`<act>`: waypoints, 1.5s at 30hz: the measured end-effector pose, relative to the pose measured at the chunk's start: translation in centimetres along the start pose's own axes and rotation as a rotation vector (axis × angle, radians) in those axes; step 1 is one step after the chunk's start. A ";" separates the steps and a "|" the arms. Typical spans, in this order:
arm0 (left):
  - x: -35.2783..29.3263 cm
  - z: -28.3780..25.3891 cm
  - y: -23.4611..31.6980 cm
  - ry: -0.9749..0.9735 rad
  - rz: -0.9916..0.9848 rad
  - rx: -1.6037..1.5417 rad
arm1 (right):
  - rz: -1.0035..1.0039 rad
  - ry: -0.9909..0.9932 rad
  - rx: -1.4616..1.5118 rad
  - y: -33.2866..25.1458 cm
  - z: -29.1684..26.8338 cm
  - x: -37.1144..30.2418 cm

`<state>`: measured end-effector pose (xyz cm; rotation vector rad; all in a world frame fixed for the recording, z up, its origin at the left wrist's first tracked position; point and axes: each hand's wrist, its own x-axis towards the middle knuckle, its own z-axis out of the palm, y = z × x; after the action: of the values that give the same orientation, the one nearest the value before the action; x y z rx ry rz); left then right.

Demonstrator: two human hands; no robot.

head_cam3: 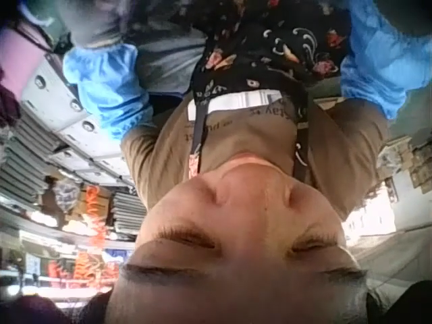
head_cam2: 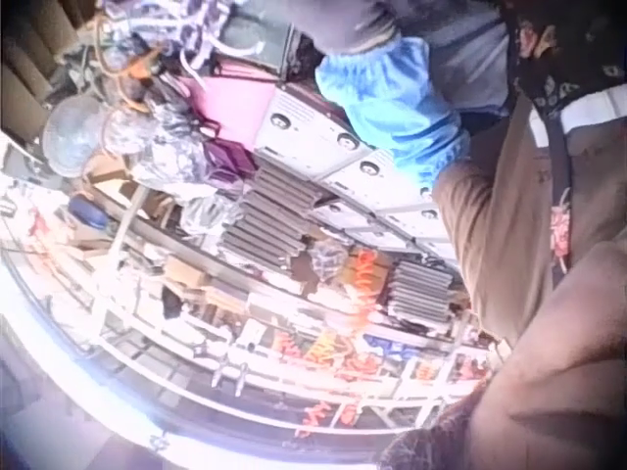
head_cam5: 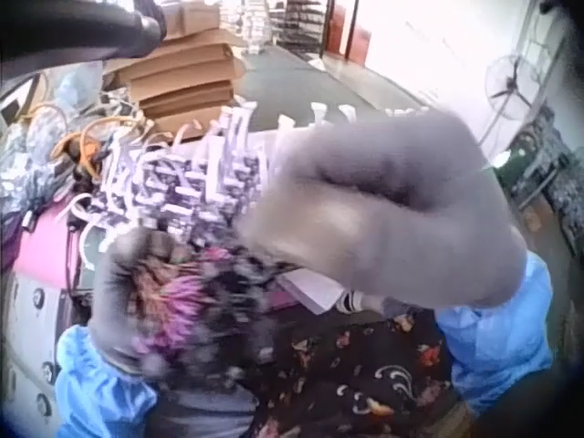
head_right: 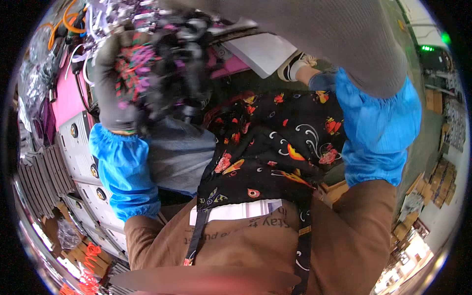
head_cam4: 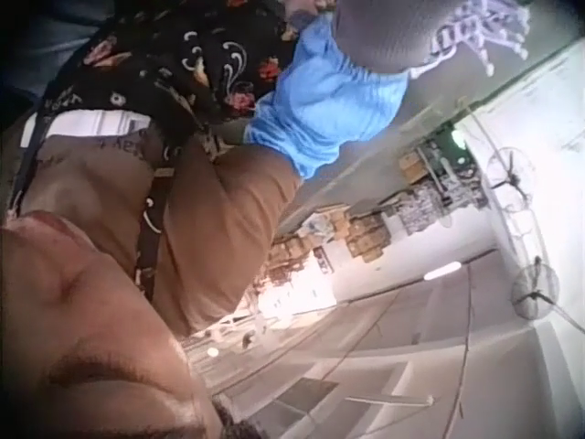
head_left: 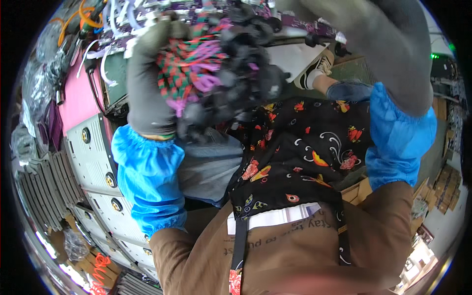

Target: The person connects wire harnesses to printed circuit boards by hand.

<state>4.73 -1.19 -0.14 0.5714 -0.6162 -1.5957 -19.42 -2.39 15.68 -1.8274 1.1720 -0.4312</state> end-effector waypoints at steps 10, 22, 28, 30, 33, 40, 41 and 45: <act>-3.8 -3.6 5.3 0.053 0.036 -0.227 | 0.088 -0.225 -0.516 32.9 19.2 6.0; -2.8 0.6 -0.9 -0.157 0.027 -0.115 | -0.289 0.048 -0.445 42.8 25.5 12.8; -3.3 -0.8 -0.4 -0.233 -0.096 0.171 | -0.521 -0.293 -0.402 35.5 23.7 9.9; -3.3 -2.1 -0.4 -0.255 -0.081 0.210 | -0.400 -0.500 -0.402 28.3 18.5 7.0; -3.4 -2.3 -0.5 -0.255 -0.053 0.232 | -0.188 -0.681 -0.279 21.1 11.6 1.6; -3.8 -0.5 -0.3 -0.195 -0.138 0.337 | -0.308 -0.318 -0.357 8.4 -3.0 -3.5; -3.9 -0.7 -0.4 -0.205 -0.160 0.366 | -0.332 -0.217 -0.339 7.4 -4.4 -2.6; -3.5 1.2 -0.6 -0.168 -0.173 0.359 | -0.327 0.129 -0.858 5.8 -8.5 3.2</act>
<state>3.87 2.42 0.42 0.7769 -1.0144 -1.7185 -26.75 -10.20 14.92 -2.7906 1.2485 -0.2345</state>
